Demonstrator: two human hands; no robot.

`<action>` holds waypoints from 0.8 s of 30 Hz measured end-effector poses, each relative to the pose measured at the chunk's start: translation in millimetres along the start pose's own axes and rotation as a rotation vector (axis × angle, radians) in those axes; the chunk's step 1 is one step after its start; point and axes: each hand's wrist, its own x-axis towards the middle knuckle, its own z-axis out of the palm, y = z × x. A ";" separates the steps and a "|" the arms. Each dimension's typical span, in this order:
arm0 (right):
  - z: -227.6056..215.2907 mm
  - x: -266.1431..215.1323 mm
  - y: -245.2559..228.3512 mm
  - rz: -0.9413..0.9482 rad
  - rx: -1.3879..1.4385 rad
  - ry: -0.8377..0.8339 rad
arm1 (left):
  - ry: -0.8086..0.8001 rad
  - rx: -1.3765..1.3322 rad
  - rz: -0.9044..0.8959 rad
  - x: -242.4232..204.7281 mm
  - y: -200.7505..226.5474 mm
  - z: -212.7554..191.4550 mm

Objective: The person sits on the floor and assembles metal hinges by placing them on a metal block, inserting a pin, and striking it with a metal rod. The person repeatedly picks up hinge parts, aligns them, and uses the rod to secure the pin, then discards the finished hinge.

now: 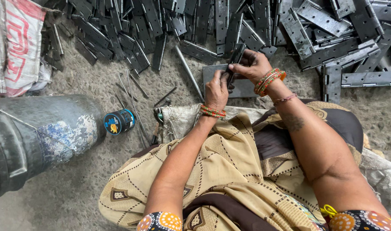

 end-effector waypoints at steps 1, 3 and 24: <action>1.0 -0.2 1.9 0.004 0.023 -0.018 | 0.015 0.049 -0.009 -2.4 -0.8 0.7; 0.7 2.3 3.8 -0.001 0.013 -0.028 | 0.042 0.127 0.027 -2.2 -3.3 4.2; -28.4 18.7 18.4 -0.193 0.215 0.327 | 0.292 0.456 -0.044 207.5 -71.7 -70.6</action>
